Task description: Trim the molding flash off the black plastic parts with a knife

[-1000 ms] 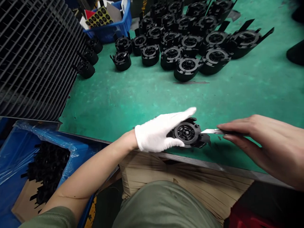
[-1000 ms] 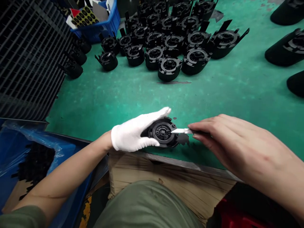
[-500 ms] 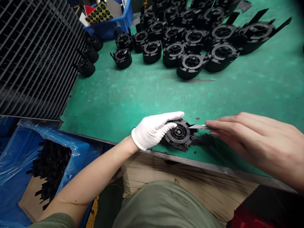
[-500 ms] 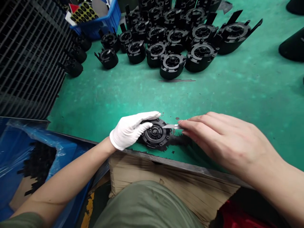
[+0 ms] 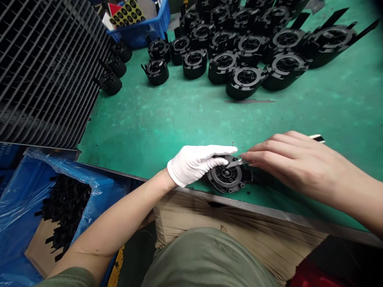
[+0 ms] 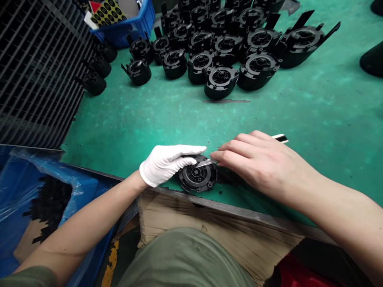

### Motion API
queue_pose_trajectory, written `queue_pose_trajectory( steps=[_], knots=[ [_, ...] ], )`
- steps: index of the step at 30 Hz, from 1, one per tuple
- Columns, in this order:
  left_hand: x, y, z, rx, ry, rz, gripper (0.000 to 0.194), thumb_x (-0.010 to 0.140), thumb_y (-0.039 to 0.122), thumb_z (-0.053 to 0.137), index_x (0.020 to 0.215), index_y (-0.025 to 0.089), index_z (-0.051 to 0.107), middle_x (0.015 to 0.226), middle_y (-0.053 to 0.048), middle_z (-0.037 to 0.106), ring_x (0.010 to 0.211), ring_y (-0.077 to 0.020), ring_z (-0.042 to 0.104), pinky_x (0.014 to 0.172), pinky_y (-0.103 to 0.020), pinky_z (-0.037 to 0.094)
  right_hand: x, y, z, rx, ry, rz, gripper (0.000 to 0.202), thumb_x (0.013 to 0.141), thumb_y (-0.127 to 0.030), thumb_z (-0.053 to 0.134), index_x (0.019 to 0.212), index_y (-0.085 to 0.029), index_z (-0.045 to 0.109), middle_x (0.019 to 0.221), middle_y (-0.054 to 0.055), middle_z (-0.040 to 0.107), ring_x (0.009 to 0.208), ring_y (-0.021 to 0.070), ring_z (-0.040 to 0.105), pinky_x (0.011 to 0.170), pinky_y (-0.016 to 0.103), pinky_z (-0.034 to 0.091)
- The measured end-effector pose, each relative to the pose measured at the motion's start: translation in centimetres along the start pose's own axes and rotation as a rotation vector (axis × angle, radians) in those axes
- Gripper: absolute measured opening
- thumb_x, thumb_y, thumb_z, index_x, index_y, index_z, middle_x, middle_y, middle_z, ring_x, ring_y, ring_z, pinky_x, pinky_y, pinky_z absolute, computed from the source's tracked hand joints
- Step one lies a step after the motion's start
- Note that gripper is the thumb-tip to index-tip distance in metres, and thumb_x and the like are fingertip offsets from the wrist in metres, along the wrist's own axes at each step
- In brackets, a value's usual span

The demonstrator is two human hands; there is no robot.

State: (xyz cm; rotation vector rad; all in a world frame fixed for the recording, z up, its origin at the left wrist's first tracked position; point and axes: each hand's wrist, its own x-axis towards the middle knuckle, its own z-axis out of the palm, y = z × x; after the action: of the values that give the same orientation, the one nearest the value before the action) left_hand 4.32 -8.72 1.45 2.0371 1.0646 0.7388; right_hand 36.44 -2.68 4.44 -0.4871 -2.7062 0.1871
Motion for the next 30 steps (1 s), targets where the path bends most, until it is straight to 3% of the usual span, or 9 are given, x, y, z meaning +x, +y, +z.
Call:
queue_pose_trajectory(
  steps=[6,13,17,25,30],
  knots=[
    [0.1,0.0,0.1,-0.025,-0.001,-0.010,0.044,0.125,0.048,0.061,0.159,0.026,0.079,0.161,-0.003,0.082,0.146,-0.0233,0.083,0.133,-0.038,0.065,0.3,-0.1,-0.2,-0.017,0.005,-0.011,0.031,0.124,-0.019,0.045,0.142,-0.024,0.071,0.125,0.007,0.084,0.100,0.0218,0.067,0.087,0.042,0.045],
    [0.2,0.0,0.2,-0.092,0.022,0.009,0.042,0.126,0.043,0.061,0.156,0.022,0.081,0.158,-0.003,0.083,0.145,-0.0206,0.083,0.133,-0.032,0.062,1.5,0.5,-1.8,-0.043,-0.074,-0.125,0.030,0.125,-0.015,0.044,0.143,-0.021,0.066,0.120,0.007,0.083,0.099,0.0217,0.065,0.082,0.041,0.043],
    [0.2,0.1,0.1,-0.095,0.013,-0.011,0.041,0.125,0.043,0.062,0.156,0.023,0.081,0.159,-0.002,0.083,0.146,-0.0215,0.083,0.135,-0.034,0.062,2.4,0.7,-2.6,-0.052,-0.080,-0.174,0.033,0.127,-0.018,0.040,0.137,-0.020,0.071,0.109,0.006,0.082,0.094,0.0210,0.064,0.080,0.042,0.044],
    [0.2,0.0,0.2,-0.109,0.014,0.002,0.043,0.125,0.044,0.062,0.157,0.022,0.081,0.158,-0.003,0.084,0.145,-0.0222,0.083,0.134,-0.034,0.063,2.9,1.6,-3.3,-0.064,-0.096,-0.235,0.054,0.130,-0.023,0.029,0.125,-0.022,0.083,0.116,0.005,0.086,0.097,0.0188,0.064,0.083,0.043,0.045],
    [0.2,-0.1,0.2,-0.126,-0.002,-0.053,0.042,0.124,0.046,0.065,0.157,0.026,0.081,0.158,-0.002,0.084,0.146,-0.0239,0.083,0.135,-0.037,0.063,2.5,1.9,-3.3,-0.082,-0.063,-0.240,0.051,0.130,-0.021,0.031,0.125,-0.021,0.081,0.113,0.004,0.086,0.099,0.0178,0.065,0.083,0.040,0.045]
  ],
)
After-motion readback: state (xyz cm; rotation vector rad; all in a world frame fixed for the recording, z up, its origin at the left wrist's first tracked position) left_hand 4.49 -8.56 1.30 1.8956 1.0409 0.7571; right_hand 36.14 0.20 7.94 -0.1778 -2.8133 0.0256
